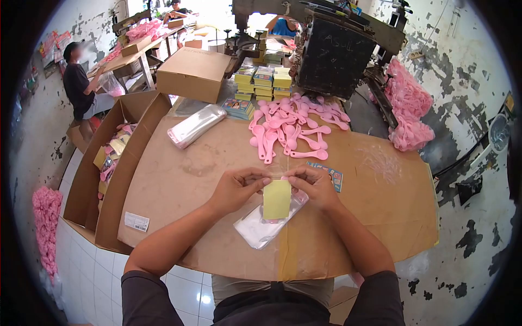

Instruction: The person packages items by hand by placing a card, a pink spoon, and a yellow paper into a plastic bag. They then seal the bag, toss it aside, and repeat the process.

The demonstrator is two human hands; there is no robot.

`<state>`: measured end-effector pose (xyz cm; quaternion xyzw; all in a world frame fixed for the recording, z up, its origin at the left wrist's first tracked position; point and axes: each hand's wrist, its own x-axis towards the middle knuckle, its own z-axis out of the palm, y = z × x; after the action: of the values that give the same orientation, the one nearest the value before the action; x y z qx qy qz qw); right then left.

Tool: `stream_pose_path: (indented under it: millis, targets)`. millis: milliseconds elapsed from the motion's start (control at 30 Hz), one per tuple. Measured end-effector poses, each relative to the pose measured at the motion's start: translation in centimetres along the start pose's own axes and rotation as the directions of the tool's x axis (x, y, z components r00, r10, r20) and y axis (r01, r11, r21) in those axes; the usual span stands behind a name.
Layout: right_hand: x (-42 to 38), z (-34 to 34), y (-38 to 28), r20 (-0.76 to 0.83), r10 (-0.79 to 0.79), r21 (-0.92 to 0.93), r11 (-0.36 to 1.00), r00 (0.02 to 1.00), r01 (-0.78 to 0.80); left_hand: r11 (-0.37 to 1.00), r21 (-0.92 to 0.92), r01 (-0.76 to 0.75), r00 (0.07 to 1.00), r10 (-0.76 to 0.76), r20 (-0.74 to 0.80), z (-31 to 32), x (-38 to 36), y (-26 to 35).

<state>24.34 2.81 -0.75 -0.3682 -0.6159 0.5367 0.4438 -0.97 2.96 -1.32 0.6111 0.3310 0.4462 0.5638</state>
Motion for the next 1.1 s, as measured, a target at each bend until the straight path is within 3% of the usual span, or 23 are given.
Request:
stream_pose_path:
  millis: [233,333,433,533,633,833,933,1100]
  targets:
    - [-0.1,0.0,-0.1,0.002,-0.011,0.009,1.0,1.0,0.011,0.999,-0.022,-0.025,1.0,0.026,0.018,-0.2,0.1,0.2]
    - [-0.1,-0.6,0.2,0.037,0.011,-0.071,0.997,0.999,-0.008,0.997,0.08,-0.012,1.0,0.011,0.019,-0.4,0.0,0.4]
    - [-0.1,-0.4,-0.2,0.056,-0.144,-0.161,0.975,0.988,0.151,0.998,0.063,-0.029,1.0,0.028,0.013,-0.4,0.0,0.1]
    - [-0.2,-0.5,-0.9,0.061,-0.148,-0.242,0.957,0.987,0.159,0.997,0.062,-0.036,0.999,0.036,0.0,-0.1,-0.1,0.4]
    - [-0.2,-0.3,0.0,-0.002,0.028,-0.086,0.996,1.0,-0.028,0.999,0.03,-0.03,0.999,0.03,-0.013,-0.1,0.1,0.1]
    - [-0.1,0.1,0.0,0.018,-0.055,-0.036,0.998,0.998,0.056,0.999,-0.044,-0.013,1.0,0.012,-0.019,-0.1,0.1,0.2]
    - [-0.3,0.2,-1.3,0.054,0.006,-0.092,0.996,0.999,-0.001,0.997,-0.081,-0.008,1.0,0.007,-0.015,0.1,0.0,0.5]
    - [-0.4,0.2,-1.6,0.057,0.032,-0.035,0.999,0.998,-0.03,0.999,-0.029,-0.027,0.999,0.026,-0.033,0.3,-0.2,0.7]
